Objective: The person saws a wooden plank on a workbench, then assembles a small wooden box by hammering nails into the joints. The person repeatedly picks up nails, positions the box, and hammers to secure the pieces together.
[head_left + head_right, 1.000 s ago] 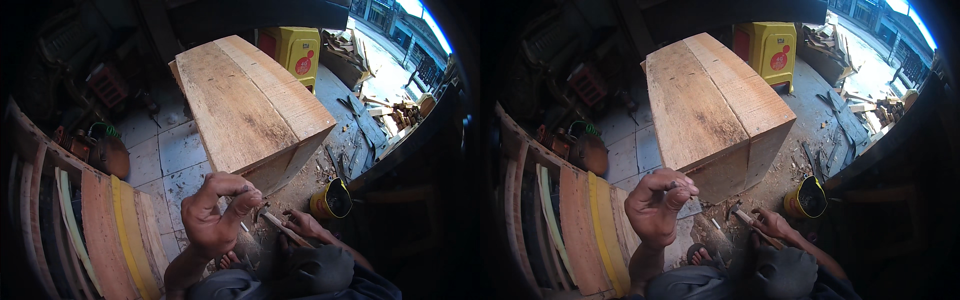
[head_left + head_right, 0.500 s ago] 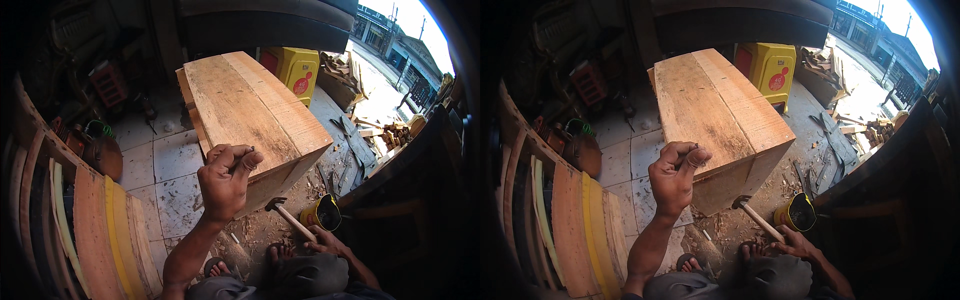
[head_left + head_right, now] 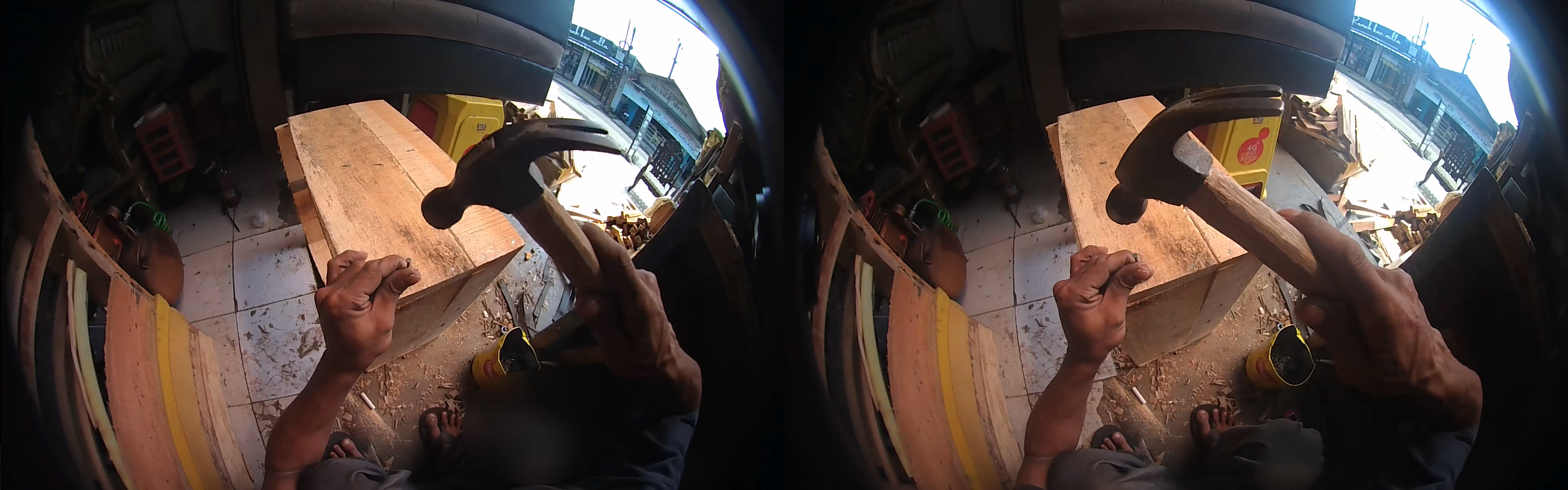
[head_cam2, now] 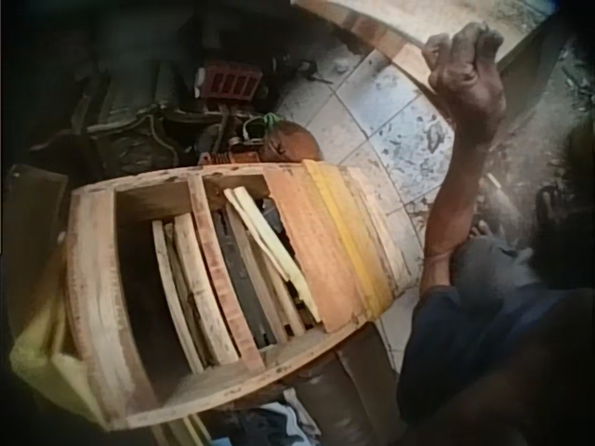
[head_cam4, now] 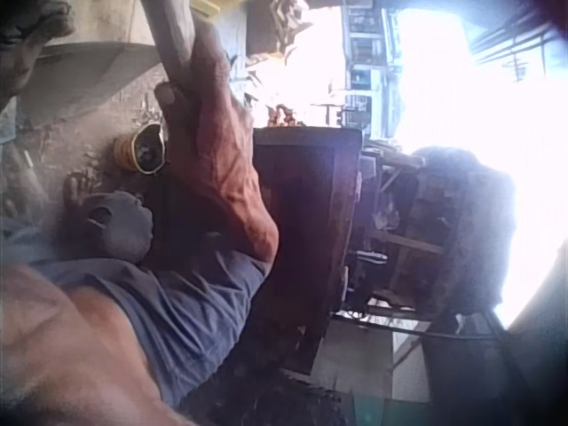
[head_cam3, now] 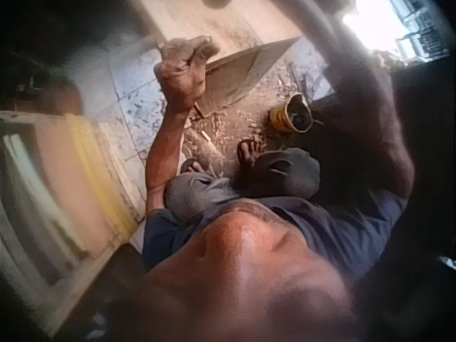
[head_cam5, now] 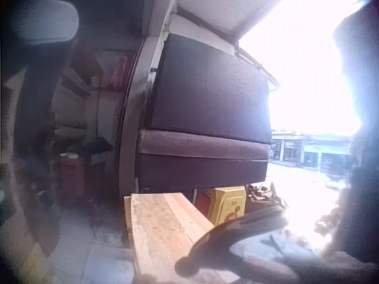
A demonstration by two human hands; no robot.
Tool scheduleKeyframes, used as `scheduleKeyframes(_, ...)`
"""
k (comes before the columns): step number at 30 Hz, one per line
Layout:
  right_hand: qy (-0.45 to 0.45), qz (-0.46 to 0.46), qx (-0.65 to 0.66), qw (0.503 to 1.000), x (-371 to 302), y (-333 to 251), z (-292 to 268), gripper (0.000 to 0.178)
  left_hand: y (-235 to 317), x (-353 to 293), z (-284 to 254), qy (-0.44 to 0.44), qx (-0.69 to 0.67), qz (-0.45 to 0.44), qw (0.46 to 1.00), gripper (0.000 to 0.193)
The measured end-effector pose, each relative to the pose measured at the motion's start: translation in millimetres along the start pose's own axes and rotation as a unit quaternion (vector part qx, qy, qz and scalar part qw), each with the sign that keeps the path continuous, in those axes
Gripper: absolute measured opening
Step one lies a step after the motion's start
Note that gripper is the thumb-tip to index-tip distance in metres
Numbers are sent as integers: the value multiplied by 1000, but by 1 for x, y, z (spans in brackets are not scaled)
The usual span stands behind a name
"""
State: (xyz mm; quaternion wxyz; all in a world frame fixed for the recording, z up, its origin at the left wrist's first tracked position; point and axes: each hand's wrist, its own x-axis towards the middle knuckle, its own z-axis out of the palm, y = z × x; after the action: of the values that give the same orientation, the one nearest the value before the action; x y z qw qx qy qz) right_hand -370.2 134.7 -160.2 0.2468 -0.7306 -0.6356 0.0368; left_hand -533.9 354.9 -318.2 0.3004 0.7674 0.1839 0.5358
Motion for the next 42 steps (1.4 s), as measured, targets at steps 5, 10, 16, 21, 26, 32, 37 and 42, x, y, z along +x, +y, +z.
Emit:
scheduleKeyframes(5, -67, 26, -66, 995, 13, -14, -9, 58, 5, 3, 12, -2, -42, 21, 999, 13)
scheduleKeyframes(10, -85, 52, -24, 995, 15, -14, 1, 54, -2, 2, 7, 0, -27, 47, 999, 15)
scheduleKeyframes(16, -16, 91, -18, 996, 13, -22, -3, 59, -12, 0, 5, -18, -39, 83, 996, 23)
scheduleKeyframes(21, -4, 45, -31, 999, 12, -19, -1, 57, -32, -8, 13, 87, -12, 102, 991, 61)
scheduleKeyframes(26, 141, 64, 136, 978, 2, -21, -8, 56, -30, -9, 18, 117, -69, 74, 988, 60)
scheduleKeyframes(32, -56, 55, -64, 995, 3, -15, 1, 49, -27, -10, 21, 130, -52, 76, 987, 57)
scheduleKeyframes(37, 202, 35, 248, 947, -11, -5, 12, 51, -32, -12, 12, 136, -47, 75, 987, 55)
scheduleKeyframes(42, -78, 106, -96, 987, -3, -31, -1, 47, -24, -7, 23, 163, -71, 80, 981, 44)
